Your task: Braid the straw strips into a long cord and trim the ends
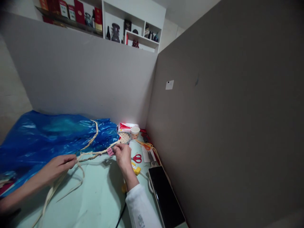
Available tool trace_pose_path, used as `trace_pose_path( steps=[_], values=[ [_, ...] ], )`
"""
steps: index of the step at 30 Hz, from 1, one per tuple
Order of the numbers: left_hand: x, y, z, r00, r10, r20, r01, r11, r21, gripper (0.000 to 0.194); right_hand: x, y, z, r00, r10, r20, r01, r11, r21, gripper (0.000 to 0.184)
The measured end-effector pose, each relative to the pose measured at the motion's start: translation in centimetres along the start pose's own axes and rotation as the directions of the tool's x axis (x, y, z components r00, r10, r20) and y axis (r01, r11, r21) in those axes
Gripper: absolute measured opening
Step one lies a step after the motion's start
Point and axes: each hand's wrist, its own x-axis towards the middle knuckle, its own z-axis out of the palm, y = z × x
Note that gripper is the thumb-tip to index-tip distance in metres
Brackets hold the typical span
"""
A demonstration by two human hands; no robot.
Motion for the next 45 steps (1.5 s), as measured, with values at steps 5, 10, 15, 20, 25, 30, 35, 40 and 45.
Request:
trace_pose_path(
  steps=[5, 10, 15, 20, 25, 30, 35, 40, 45],
  values=[
    [1.3, 2.0, 1.4, 0.995, 0.005, 0.099, 0.010, 0.989, -0.151, 0.040, 0.3, 0.7, 0.4, 0.999, -0.005, -0.032, 0.006, 0.999, 0.054, 0.022],
    [1.5, 1.6, 1.3, 0.988, -0.060, 0.145, 0.103, 0.945, -0.310, 0.041, 1.0, 1.7, -0.1, 0.997, 0.014, -0.078, -0.007, 0.996, 0.087, 0.026],
    [1.8, -0.6, -1.1, 0.986, -0.145, 0.086, 0.167, 0.898, -0.406, 0.041, 1.6, 2.3, -1.3, 0.996, 0.029, -0.086, -0.020, 0.995, 0.100, 0.025],
    [1.7, -0.3, -1.6, 0.988, -0.139, 0.069, 0.155, 0.888, -0.432, 0.037, 1.3, 1.9, -1.1, 0.998, 0.033, -0.049, -0.027, 0.993, 0.118, 0.022],
    [1.3, 1.5, 0.9, 0.986, -0.108, 0.127, 0.157, 0.860, -0.485, 0.037, 0.1, 0.8, 1.1, 0.998, 0.024, 0.060, -0.032, 0.990, 0.138, 0.019],
    [0.9, 2.6, 3.0, 0.977, -0.077, 0.198, 0.164, 0.867, -0.471, 0.037, -0.3, 0.5, 2.2, 0.993, 0.029, 0.114, -0.047, 0.986, 0.157, 0.018],
    [0.8, 2.9, 3.8, 0.967, -0.043, 0.251, 0.147, 0.900, -0.411, 0.039, -0.2, 1.1, 2.4, 0.987, 0.051, 0.154, -0.082, 0.976, 0.202, 0.019],
    [0.3, 3.0, 3.8, 0.964, 0.077, 0.256, 0.020, 0.934, -0.356, 0.037, 0.0, 1.6, 2.5, 0.983, 0.067, 0.170, -0.107, 0.965, 0.238, 0.018],
    [0.3, 3.1, 3.8, 0.944, 0.216, 0.247, -0.144, 0.949, -0.280, 0.034, 0.0, 1.8, 2.4, 0.976, 0.079, 0.205, -0.137, 0.947, 0.291, 0.018]
  ],
)
